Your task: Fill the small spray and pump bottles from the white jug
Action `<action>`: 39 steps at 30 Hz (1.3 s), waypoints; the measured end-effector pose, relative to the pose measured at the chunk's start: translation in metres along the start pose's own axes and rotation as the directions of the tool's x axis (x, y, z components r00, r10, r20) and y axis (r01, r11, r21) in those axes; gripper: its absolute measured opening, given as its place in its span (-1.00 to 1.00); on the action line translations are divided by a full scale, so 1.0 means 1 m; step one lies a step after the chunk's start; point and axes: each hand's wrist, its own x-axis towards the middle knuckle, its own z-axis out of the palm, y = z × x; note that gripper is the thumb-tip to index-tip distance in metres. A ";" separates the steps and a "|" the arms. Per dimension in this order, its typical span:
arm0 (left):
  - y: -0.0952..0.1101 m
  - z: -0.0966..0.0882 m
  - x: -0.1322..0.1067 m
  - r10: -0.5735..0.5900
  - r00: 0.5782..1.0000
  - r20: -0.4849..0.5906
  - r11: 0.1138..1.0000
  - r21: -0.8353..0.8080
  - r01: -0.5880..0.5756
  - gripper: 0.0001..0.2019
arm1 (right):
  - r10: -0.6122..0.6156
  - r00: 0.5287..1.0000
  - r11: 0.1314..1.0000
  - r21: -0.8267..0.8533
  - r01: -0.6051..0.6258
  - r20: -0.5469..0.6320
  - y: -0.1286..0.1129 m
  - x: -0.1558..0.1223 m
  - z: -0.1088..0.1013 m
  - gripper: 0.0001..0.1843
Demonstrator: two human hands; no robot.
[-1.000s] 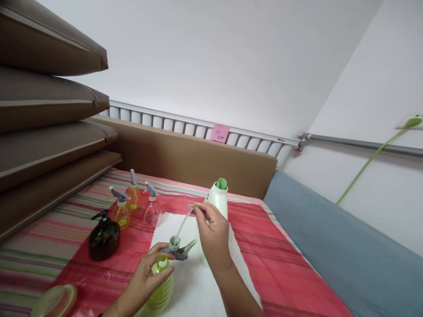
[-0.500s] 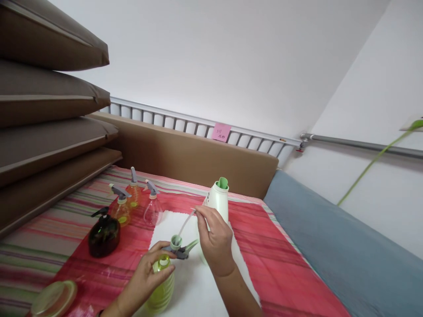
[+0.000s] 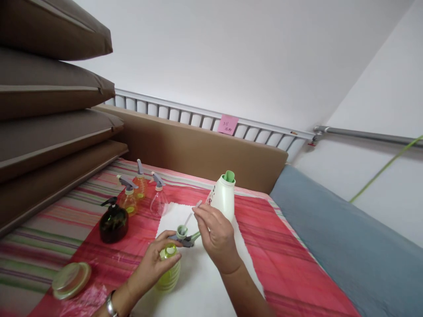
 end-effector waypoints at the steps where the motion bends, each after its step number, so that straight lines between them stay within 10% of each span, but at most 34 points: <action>1: 0.000 0.000 0.000 0.002 1.000 -0.003 1.000 -0.003 -0.002 -0.85 | 0.010 1.000 1.000 0.011 -0.011 0.016 -0.001 -0.002 0.000 -0.72; 15: -0.003 0.000 -0.001 0.077 0.997 0.021 0.997 0.018 -0.077 -0.84 | 0.423 0.868 0.885 0.089 -0.457 0.260 -0.007 -0.030 0.013 -0.87; 24: -0.005 0.002 0.000 0.121 0.992 0.030 0.992 0.036 -0.122 -0.83 | 0.171 0.934 0.985 -0.091 -0.150 0.315 -0.012 -0.039 0.014 -0.73; 39: -0.005 0.003 -0.006 0.171 0.985 0.036 0.978 0.113 -0.174 -0.81 | 0.212 0.927 0.976 -0.028 -0.214 0.310 -0.018 -0.038 0.016 -0.64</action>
